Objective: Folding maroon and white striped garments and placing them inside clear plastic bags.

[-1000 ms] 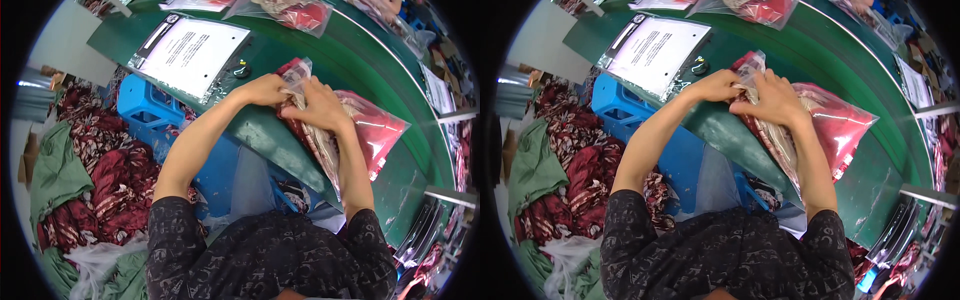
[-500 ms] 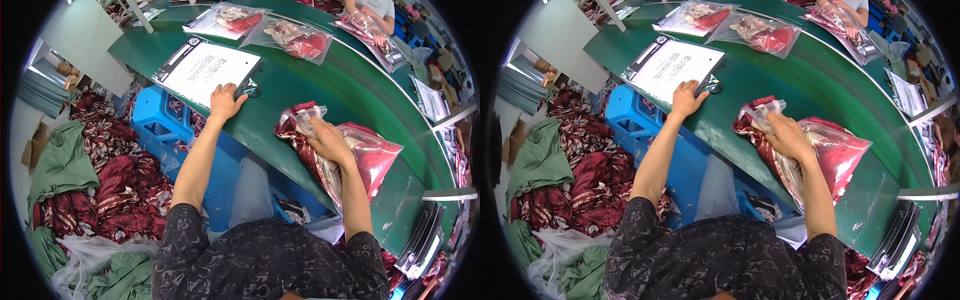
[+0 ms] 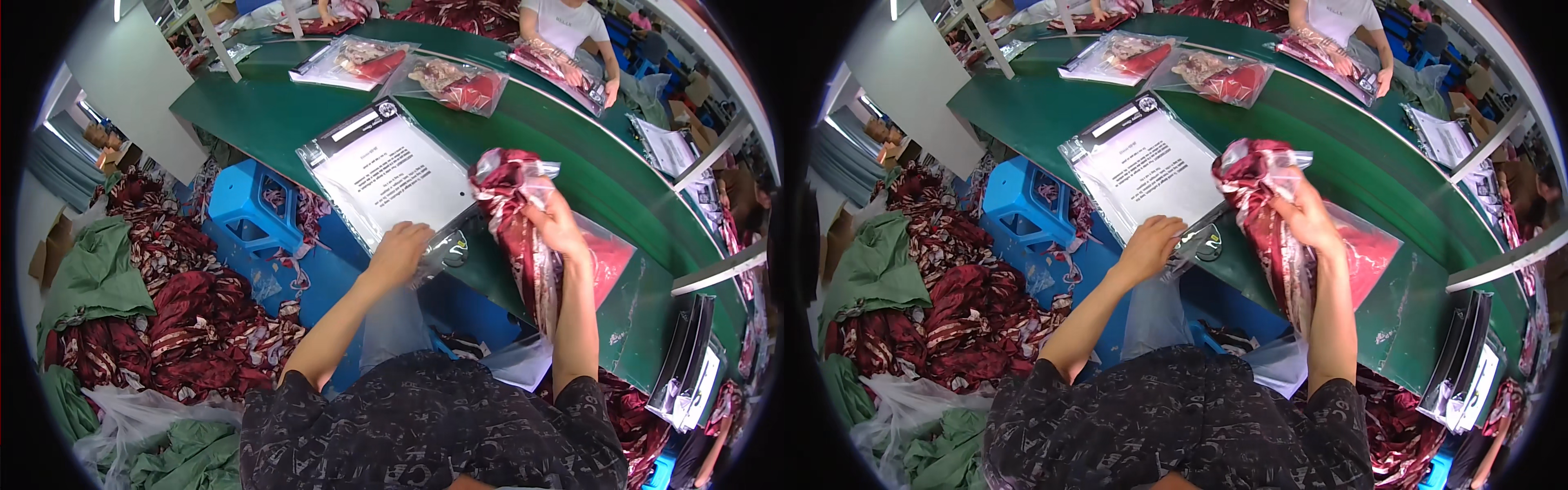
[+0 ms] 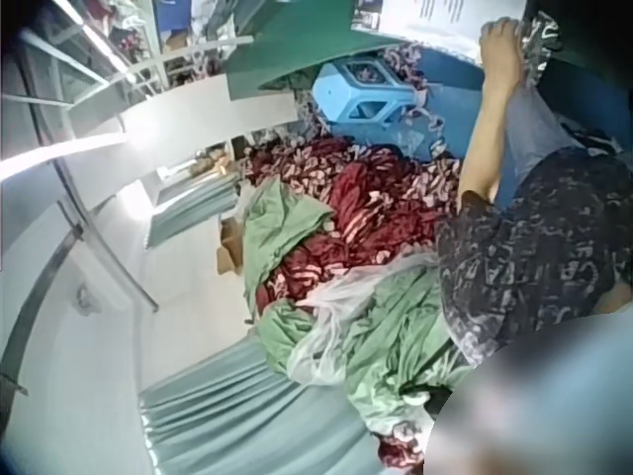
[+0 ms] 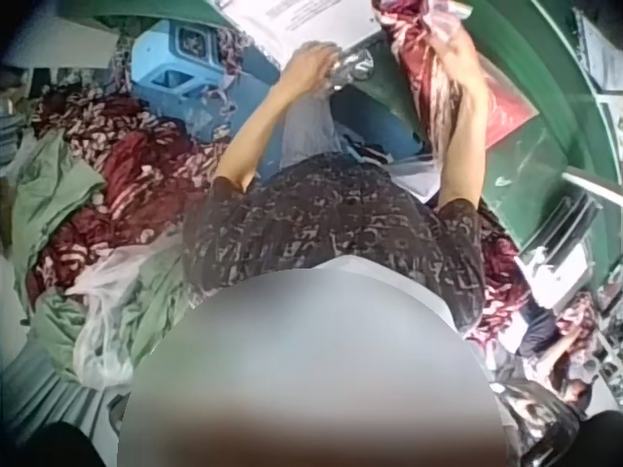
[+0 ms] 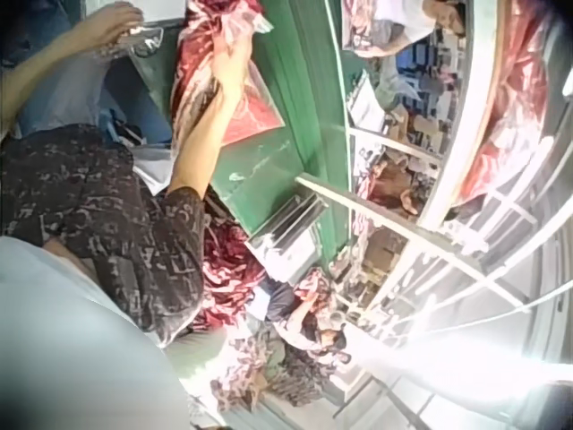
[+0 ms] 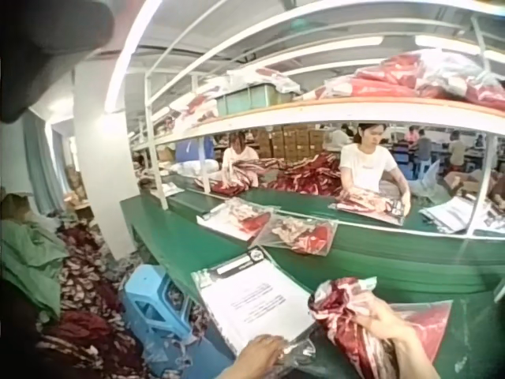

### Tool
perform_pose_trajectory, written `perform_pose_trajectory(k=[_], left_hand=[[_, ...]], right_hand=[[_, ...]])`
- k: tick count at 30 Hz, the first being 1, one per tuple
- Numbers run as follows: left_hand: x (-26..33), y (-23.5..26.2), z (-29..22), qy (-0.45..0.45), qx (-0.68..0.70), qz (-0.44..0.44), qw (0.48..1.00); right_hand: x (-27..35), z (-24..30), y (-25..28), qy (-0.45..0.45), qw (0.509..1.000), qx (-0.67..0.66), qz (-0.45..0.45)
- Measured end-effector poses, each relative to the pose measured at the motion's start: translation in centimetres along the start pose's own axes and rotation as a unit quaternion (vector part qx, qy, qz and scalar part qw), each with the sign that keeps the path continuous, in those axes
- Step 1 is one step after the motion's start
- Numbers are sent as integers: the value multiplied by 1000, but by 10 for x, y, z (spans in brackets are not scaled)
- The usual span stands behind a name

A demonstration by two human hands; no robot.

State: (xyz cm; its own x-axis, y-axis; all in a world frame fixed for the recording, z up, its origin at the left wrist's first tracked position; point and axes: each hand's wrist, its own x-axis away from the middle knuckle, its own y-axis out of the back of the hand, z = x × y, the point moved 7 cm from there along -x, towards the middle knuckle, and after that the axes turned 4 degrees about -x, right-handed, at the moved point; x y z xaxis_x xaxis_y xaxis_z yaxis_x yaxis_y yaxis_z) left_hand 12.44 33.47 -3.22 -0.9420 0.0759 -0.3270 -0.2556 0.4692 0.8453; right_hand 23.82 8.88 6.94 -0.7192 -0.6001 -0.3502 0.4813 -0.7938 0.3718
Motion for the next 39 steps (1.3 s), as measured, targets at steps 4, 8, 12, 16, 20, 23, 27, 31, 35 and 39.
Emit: perform_pose_trajectory(k=[4,8,12,16,20,23,27,31,35,39], left_hand=[[-6,7,18,-70,14,-21,997],[-16,-1,29,-91,-12,-33,995],[-30,-1,47,-20,56,-28,998],[-50,45,47,118,318,-187,922],[-53,52,29,95,401,-150,899],[-52,51,30,88,448,-134,879],[-58,31,45,96,512,-126,844],[-53,23,55,81,478,-80,871],[-55,30,50,61,499,-84,860],[-58,34,43,46,509,-68,857]], right_hand=[[-1,-34,-25,60,997,27,26],[0,-46,-41,16,997,63,52],[0,-37,-57,-18,992,83,96],[12,-40,-77,-33,963,227,142],[4,-19,-85,-27,954,247,171],[-16,-5,-92,-19,961,221,168],[-35,-19,-112,-35,963,220,149],[-40,-3,-145,-72,938,231,250],[-37,-30,-134,-155,915,266,259],[-42,-38,-135,-202,911,238,270]])
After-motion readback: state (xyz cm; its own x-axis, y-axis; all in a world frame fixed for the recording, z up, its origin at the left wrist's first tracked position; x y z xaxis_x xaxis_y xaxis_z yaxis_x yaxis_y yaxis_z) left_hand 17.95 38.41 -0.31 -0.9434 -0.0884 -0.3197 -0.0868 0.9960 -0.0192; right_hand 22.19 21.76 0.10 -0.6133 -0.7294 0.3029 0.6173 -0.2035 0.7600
